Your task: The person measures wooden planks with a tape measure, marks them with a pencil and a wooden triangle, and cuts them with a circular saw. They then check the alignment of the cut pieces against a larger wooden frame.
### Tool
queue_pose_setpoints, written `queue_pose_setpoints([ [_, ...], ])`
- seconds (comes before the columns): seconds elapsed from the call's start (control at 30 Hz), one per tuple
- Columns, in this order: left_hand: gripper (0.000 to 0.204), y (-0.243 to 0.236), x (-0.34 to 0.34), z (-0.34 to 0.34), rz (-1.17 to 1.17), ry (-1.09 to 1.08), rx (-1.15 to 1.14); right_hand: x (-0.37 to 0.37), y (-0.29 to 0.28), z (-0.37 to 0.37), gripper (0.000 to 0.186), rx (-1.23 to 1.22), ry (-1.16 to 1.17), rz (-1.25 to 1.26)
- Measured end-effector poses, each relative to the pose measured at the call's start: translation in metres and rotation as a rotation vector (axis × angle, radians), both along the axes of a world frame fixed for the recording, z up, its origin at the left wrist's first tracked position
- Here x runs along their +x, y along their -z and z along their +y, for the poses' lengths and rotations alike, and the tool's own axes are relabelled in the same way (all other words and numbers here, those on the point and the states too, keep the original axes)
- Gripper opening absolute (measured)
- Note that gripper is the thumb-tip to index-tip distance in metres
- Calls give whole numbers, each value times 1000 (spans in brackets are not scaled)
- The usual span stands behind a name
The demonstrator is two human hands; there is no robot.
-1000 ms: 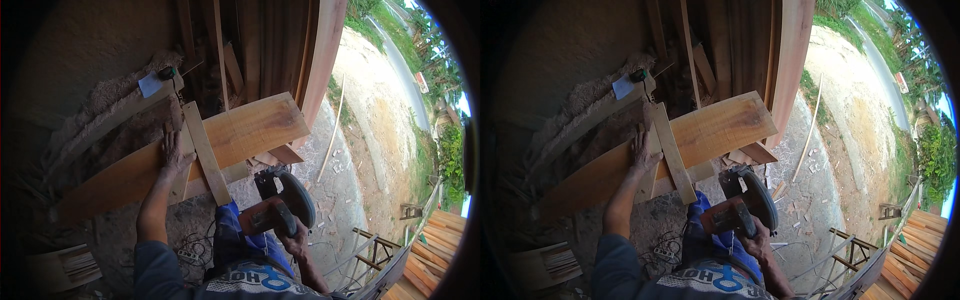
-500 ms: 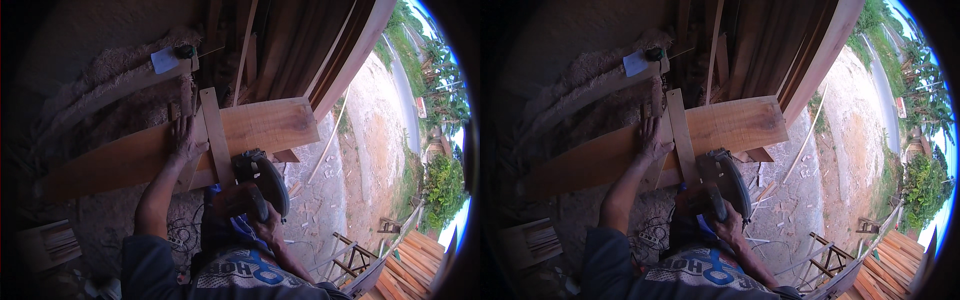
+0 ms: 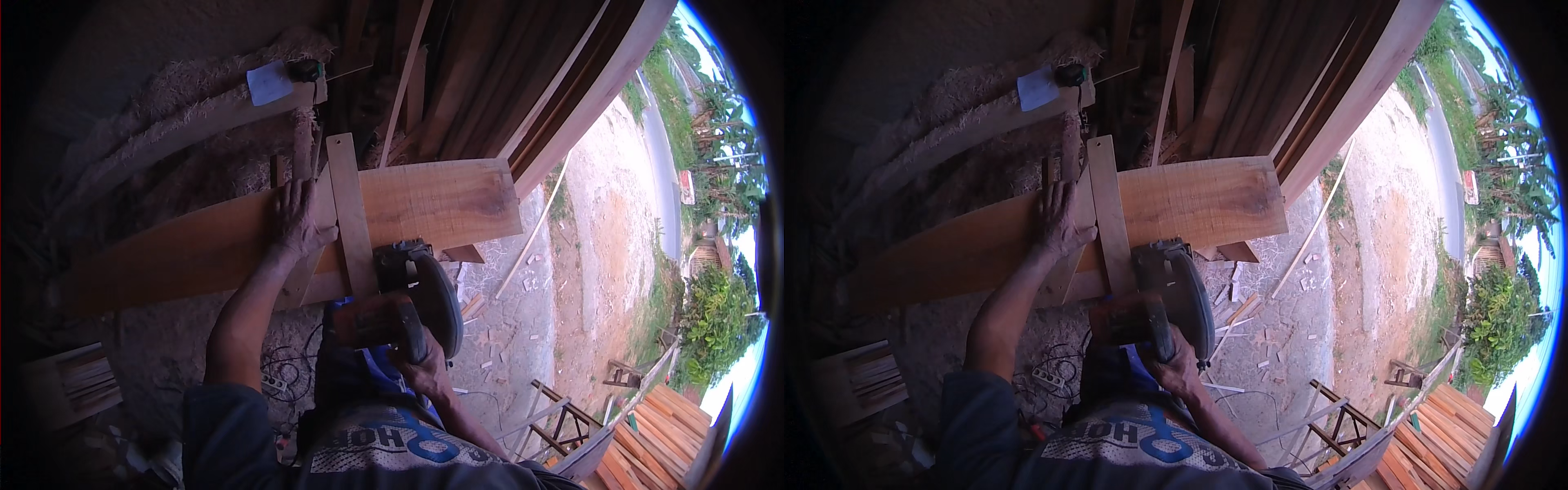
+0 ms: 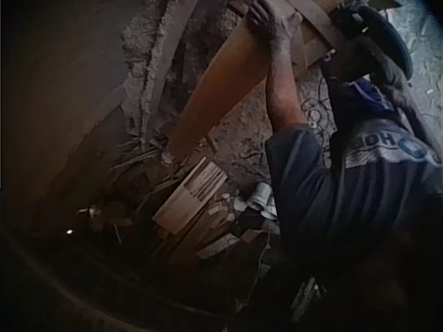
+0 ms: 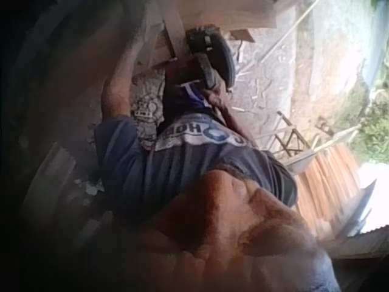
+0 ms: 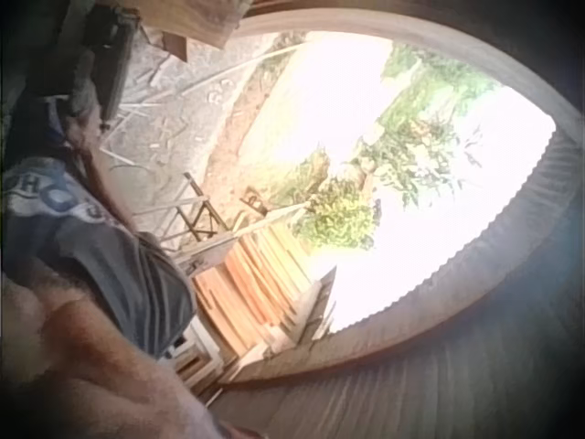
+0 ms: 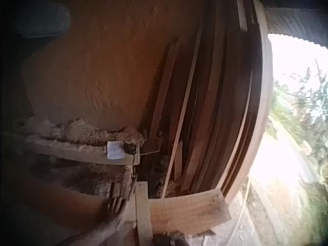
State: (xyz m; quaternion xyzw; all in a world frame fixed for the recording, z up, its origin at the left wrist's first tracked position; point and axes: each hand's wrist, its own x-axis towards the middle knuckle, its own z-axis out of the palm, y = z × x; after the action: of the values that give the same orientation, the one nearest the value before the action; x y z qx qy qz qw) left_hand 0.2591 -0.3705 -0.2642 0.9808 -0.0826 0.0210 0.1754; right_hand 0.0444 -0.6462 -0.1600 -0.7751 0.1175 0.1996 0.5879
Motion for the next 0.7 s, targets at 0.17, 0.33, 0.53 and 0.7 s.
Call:
queue_pose_setpoints([
  [0.17,102,-2,-1,1,-19,12,-30,0,-1,-4,51,45,-48,18],
  [0.33,103,0,-2,2,-26,7,-10,-1,-4,-2,51,78,-28,-3],
  [0.53,104,-2,-1,0,-3,-13,10,2,-6,-7,51,50,-68,56],
  [0.7,103,-5,2,0,23,-8,7,-1,3,-7,50,50,-70,43],
])
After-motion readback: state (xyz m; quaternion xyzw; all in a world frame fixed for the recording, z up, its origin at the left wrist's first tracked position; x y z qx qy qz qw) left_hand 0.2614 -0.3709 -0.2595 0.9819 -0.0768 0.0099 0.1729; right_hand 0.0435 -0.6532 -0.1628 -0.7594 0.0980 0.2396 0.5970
